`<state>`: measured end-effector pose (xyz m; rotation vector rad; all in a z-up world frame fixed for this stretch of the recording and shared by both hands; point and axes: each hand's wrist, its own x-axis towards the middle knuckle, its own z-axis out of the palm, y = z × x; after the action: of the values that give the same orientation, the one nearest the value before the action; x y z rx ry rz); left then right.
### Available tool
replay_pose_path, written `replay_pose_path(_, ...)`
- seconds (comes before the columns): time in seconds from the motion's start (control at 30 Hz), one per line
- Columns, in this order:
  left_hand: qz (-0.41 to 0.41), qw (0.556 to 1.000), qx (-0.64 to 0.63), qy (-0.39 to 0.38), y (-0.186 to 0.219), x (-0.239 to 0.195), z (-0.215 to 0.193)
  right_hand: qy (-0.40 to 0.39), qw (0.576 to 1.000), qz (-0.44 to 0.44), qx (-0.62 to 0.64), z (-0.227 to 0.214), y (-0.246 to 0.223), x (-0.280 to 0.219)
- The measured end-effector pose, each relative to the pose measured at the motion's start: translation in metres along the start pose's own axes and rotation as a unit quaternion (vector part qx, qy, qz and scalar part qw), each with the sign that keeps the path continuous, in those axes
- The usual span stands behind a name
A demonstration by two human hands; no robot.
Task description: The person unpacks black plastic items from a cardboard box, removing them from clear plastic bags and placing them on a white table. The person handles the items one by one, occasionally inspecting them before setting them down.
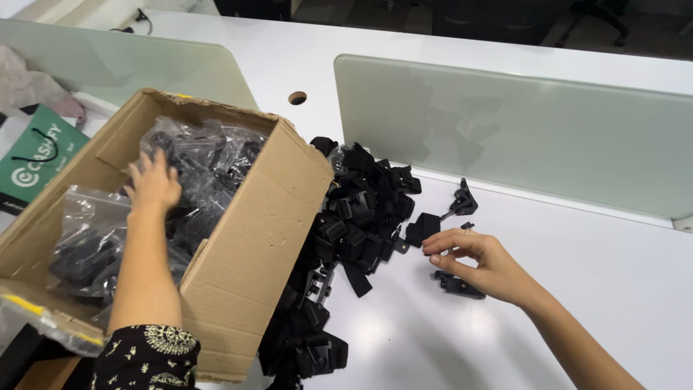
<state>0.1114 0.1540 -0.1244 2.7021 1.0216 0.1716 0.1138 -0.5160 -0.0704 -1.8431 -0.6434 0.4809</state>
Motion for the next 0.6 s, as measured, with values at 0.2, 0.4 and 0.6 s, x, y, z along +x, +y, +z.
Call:
replay_pose_path(0.2, 0.023, 0.999, 0.036, 0.001, 0.001, -0.004, 0.008, 0.003, 1.000, 0.018, -0.001, 0.003, 0.007, -0.001)
replay_pose_path(0.4, -0.058, 0.992, 0.023, -0.107, 0.035, -0.029, -0.015, 0.041, 0.998, 0.044, -0.013, 0.000, 0.017, -0.006)
replay_pose_path(0.6, 0.169, 0.977, -0.078, 0.105, 0.125, -0.104, -0.092, 0.142, 0.981, 0.093, -0.097, -0.025, 0.063, -0.025)
